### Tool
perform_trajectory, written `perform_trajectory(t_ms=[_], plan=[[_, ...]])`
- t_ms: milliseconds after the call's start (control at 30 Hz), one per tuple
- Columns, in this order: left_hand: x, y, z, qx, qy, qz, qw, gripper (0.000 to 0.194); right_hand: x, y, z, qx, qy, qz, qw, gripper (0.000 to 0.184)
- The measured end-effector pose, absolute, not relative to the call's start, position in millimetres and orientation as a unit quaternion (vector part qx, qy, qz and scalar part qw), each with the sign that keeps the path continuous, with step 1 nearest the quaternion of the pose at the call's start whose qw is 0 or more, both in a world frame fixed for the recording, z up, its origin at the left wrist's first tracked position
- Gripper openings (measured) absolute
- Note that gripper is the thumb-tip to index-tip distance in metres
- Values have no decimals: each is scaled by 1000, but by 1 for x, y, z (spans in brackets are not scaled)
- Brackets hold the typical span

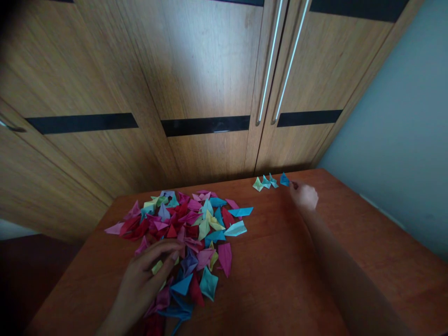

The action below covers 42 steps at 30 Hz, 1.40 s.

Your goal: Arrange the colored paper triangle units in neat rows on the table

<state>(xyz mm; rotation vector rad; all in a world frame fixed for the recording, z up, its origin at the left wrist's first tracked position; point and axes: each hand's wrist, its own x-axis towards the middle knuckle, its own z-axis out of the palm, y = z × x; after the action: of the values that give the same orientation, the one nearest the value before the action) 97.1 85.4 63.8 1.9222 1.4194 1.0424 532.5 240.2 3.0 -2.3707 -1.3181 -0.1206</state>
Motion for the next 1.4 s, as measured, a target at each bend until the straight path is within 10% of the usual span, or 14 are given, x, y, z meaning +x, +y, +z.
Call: perform_trajectory(t_ms=[733,933,1400], plan=[[83,91,65,725,552,344,228,19,519,256,13,-880,-444,-15,170,41],[53,97,71,745,608,256,101,21,492,225,27,-845,-482,-65,222,41],[8,37,63,705,666,183,160,26,385,168,27,-635,-692,113,324,26]])
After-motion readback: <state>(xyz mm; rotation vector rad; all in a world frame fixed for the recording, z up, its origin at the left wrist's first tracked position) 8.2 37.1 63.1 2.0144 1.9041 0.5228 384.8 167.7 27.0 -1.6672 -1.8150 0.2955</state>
